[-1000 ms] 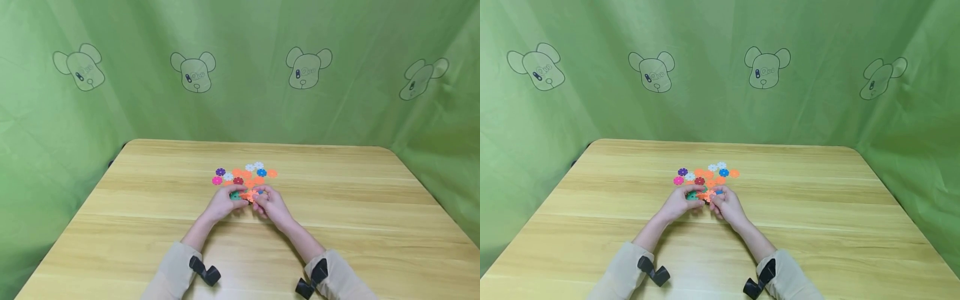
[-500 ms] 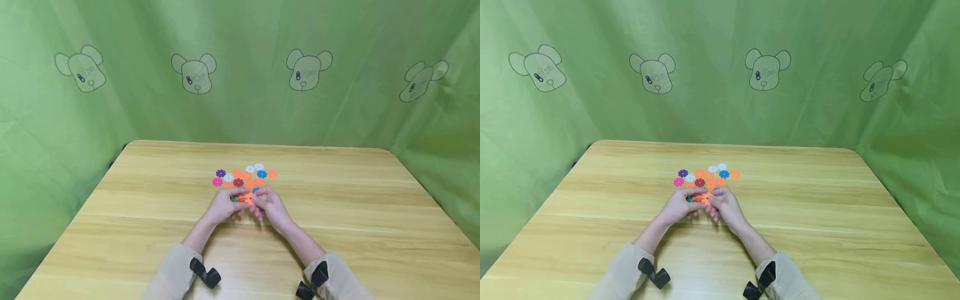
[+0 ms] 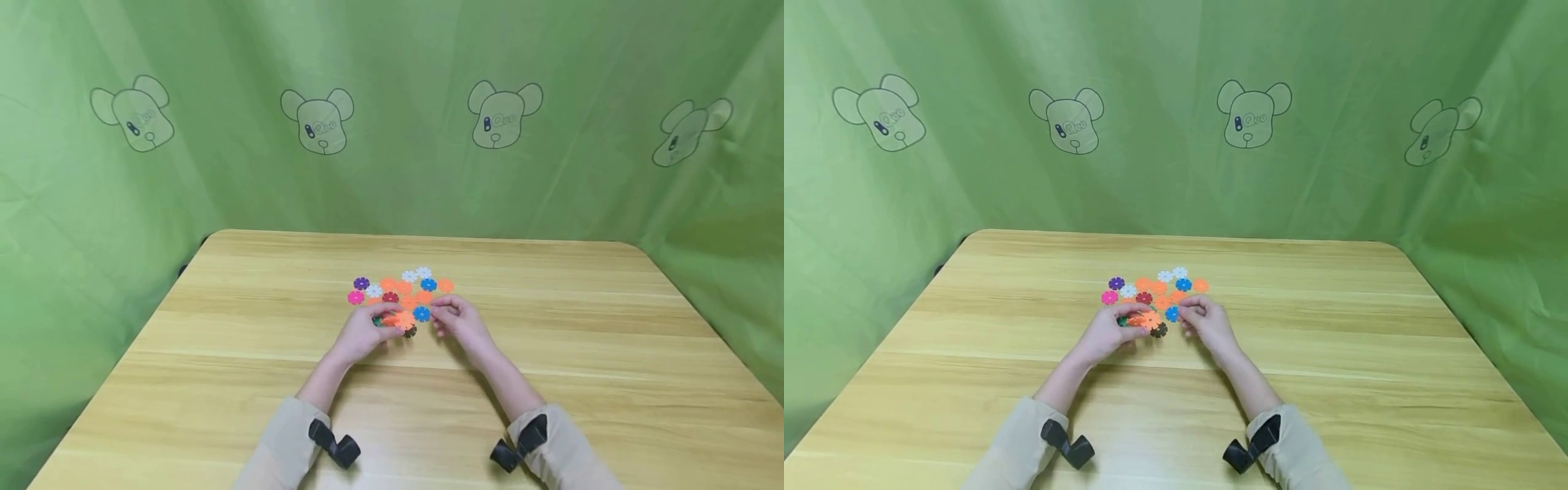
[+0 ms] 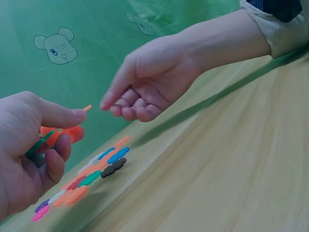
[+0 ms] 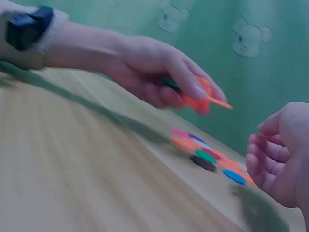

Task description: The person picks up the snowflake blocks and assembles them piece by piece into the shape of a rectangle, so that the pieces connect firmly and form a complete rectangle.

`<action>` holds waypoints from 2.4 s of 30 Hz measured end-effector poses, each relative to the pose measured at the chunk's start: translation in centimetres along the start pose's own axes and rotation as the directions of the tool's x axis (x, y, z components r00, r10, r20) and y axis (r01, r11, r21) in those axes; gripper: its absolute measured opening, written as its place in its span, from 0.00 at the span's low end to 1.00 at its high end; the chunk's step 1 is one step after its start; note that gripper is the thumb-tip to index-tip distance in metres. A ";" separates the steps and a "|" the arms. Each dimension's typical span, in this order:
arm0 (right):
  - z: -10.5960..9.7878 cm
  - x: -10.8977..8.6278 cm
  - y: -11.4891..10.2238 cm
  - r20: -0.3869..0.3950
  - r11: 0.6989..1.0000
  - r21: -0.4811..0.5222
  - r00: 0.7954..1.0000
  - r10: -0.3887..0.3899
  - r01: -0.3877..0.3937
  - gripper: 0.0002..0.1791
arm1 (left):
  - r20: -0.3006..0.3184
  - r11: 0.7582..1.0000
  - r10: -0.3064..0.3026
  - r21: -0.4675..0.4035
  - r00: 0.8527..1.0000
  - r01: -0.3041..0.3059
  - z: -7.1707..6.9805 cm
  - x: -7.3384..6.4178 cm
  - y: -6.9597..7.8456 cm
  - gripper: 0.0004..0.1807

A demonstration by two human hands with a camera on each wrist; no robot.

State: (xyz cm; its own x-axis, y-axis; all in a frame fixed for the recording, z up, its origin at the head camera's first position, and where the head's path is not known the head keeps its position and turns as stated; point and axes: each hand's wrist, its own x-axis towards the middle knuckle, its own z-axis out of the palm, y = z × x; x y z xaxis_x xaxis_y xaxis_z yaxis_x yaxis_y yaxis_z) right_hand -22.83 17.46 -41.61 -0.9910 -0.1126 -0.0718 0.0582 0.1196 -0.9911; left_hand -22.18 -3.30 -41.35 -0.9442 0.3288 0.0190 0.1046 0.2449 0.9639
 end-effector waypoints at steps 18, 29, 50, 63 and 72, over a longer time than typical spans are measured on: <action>-0.5 3.3 1.9 0.070 0.776 -0.602 0.980 -0.186 0.190 0.19 | 0.002 0.999 0.035 0.018 0.999 -0.035 -0.7 0.1 -0.3 0.25; 0.2 3.1 1.5 0.040 0.735 -0.660 0.984 -0.172 0.155 0.16 | -0.014 0.998 0.049 0.027 0.999 -0.049 -0.6 0.1 -0.2 0.23; 0.2 0.7 0.8 0.092 0.907 -0.394 0.988 -0.126 0.152 0.09 | -0.022 0.995 0.075 0.074 0.997 -0.074 -0.7 0.2 -0.4 0.25; 0.9 -0.3 -0.4 0.080 0.940 -0.255 0.973 -0.214 0.228 0.09 | -0.020 0.991 0.077 0.109 0.997 -0.074 -0.7 0.2 -0.3 0.25; 1.2 -0.5 -0.2 0.098 0.897 -0.290 0.943 -0.319 0.334 0.08 | -0.005 0.989 0.067 0.133 0.998 -0.065 -0.7 0.1 -0.3 0.24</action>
State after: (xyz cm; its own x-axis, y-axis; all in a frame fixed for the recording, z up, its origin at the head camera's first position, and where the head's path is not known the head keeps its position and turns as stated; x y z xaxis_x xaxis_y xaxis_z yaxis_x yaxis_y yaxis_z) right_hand -22.19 16.27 -41.48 -0.9411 -0.2409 0.2374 -0.3132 0.3560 -0.8805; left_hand -22.54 -3.93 -41.41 -0.9368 0.3396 0.0845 0.2067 0.3421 0.9167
